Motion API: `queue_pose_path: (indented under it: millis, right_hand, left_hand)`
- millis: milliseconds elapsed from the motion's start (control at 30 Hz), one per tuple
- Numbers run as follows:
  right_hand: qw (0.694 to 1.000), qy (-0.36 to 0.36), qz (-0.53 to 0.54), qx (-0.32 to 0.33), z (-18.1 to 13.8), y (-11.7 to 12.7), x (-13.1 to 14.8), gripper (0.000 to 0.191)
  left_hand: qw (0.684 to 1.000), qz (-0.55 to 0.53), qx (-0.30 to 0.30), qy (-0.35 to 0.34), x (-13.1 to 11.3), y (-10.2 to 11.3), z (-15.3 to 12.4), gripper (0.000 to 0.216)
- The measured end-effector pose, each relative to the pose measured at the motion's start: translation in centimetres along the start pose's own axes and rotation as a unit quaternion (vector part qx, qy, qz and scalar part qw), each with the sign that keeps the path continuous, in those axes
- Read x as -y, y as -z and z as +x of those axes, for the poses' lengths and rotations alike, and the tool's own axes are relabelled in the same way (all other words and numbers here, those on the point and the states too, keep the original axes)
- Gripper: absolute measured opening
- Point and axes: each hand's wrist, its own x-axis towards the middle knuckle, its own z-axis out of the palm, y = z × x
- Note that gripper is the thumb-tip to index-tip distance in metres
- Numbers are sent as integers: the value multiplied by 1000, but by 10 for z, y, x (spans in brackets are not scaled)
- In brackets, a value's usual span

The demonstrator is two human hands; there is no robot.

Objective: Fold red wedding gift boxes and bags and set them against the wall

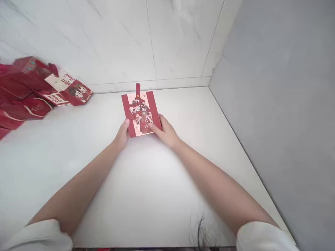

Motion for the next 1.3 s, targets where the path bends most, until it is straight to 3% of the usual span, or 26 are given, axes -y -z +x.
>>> queue_pose_path:
  millis: [533, 600, 700, 800, 867, 933, 1000, 1167, 1300]
  right_hand:
    - [1000, 9, 11, 3, 1, -2, -1, 62]
    - [1000, 7, 15, 1, 1, -2, -1, 61]
    - [999, -6, 46, -9, 1, -2, 0, 59]
    - [997, -26, 73, -24, 1, 0, 1, 59]
    - [996, -34, 75, -30, 1, 0, 1, 59]
    - [996, -31, 85, -26, 1, 1, 1, 60]
    - [994, -10, 103, -15, 0, 1, 0, 62]
    - [992, 36, 118, 37, -3, 1, -3, 75]
    - [991, 61, 104, 51, -6, 1, -2, 71]
  left_hand:
    - [999, 47, -14, -5, 5, 10, 3, 68]
    - [996, 77, 1, -35, 3, 10, 1, 67]
    - [978, 143, 62, -139, -3, 6, -3, 69]
    - [946, 175, 133, -236, -9, 1, -5, 89]
    - [931, 207, 140, -268, -11, -2, -6, 111]
    - [921, 252, 117, -275, -11, -3, -7, 126]
    - [921, 274, 85, -265, -9, -2, -8, 126]
    - [952, 209, -2, -223, 0, 3, -5, 83]
    - [959, 197, -82, -185, -1, 2, -3, 78]
